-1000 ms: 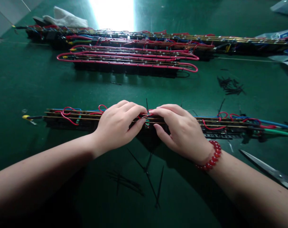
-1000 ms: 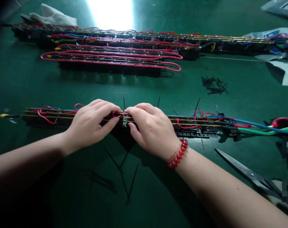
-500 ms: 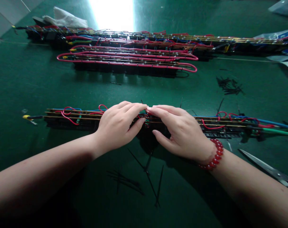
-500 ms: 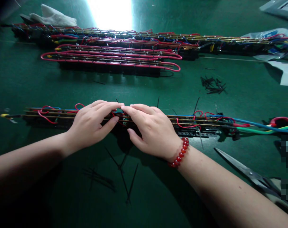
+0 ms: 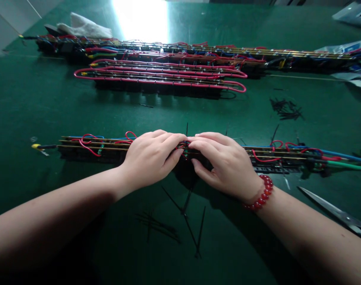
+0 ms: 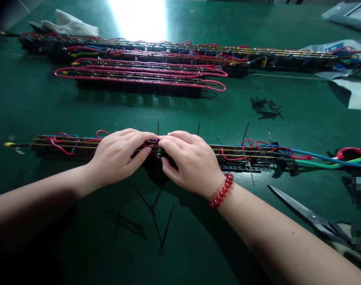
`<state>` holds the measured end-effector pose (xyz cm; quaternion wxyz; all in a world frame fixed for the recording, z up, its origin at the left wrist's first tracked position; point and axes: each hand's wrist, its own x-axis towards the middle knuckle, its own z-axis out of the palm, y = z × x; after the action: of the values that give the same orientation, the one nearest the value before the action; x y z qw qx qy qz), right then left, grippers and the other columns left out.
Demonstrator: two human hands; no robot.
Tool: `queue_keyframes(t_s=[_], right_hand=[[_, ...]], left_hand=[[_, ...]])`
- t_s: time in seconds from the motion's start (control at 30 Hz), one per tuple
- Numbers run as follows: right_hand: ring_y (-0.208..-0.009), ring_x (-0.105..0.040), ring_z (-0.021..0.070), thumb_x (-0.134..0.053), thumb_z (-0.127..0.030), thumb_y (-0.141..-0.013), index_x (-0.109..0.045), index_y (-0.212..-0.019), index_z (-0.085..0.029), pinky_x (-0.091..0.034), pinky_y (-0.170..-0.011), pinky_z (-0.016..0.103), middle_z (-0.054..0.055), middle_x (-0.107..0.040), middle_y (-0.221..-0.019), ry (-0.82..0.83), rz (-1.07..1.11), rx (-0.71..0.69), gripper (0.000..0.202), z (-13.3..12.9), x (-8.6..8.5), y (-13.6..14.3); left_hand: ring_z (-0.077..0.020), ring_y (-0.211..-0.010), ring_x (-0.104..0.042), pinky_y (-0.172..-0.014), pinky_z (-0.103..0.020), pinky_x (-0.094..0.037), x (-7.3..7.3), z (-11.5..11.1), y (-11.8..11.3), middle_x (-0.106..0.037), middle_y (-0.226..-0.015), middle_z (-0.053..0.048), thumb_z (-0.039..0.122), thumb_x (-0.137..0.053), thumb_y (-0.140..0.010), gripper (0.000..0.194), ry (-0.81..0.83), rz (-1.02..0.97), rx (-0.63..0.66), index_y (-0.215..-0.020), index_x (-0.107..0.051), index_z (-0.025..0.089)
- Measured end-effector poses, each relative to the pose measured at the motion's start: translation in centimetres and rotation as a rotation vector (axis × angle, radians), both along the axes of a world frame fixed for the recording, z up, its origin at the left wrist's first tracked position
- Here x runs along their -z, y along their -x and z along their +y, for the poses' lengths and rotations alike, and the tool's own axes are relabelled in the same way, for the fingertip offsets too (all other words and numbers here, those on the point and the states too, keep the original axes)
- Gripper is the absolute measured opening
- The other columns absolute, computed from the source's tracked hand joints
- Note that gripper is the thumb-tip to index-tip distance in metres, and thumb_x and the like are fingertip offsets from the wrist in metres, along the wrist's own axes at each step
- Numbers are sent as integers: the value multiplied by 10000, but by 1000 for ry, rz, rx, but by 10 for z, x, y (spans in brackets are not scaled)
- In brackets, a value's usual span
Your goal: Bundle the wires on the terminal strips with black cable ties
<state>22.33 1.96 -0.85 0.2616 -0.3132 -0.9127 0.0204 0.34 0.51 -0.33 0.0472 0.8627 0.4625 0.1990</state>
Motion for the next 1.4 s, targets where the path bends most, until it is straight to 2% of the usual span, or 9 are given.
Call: queue_keyframes(t_s=[0.17,0.27,0.5,0.77,1.13,1.33,1.4], right_hand=[[-1114,-690,295,-593,-215,-879,-653,-1117,-134,-591,-921,447,120,-763,-1133,-25,4,-4,258,0,0,1],[-1113,-688,289,-599,-223,-878,-649,-1122,-137,-590,-917,444,120,-764,-1127,-6,14,8,264,-1,2,1],[-1121,-677,281,-589,-239,-896,-652,-1164,-167,-576,-941,451,105,-760,-1162,41,-7,19,286,-2,-1,0],[-1111,-683,282,-586,-252,-907,-664,-1208,-137,-578,-949,442,110,-762,-1167,40,-16,-17,331,0,-4,-2],[-1216,-650,298,-579,-250,-893,-625,-1284,-159,-575,-952,474,105,-725,-1278,100,-78,-26,404,-1,-3,-3],[-1197,-660,297,-582,-256,-890,-623,-1285,-155,-579,-937,464,127,-731,-1250,92,-66,-23,410,0,-3,-2],[-1181,-667,297,-579,-261,-890,-626,-1275,-150,-582,-927,464,137,-735,-1231,88,-60,-16,403,-1,-3,-2]], left_hand=[[-240,-1052,-648,-905,-369,-506,0,-1,0,-700,-1165,-82,305,-483,-1002,250,-89,-76,-24,-1114,-650,157],[-246,-1034,-630,-900,-377,-499,0,-1,-1,-686,-1119,-101,302,-489,-997,254,-106,-58,-24,-1092,-664,145],[-234,-979,-622,-862,-381,-498,1,-1,0,-710,-1057,-73,323,-472,-1002,251,-71,-30,-17,-1055,-672,181],[-233,-976,-633,-835,-374,-496,0,0,1,-716,-1059,-73,322,-462,-1003,262,-61,-36,-2,-1040,-681,184],[-236,-988,-643,-844,-366,-502,0,-1,0,-719,-1083,-71,343,-450,-1009,278,-65,-28,-34,-1151,-628,182],[-231,-1095,-653,-950,-377,-509,-1,-1,0,-684,-1278,-70,303,-471,-995,282,-17,-45,-21,-1211,-618,197],[-225,-1117,-655,-975,-375,-507,-2,-1,0,-692,-1276,-60,288,-494,-985,269,-9,-82,-15,-1207,-621,204]])
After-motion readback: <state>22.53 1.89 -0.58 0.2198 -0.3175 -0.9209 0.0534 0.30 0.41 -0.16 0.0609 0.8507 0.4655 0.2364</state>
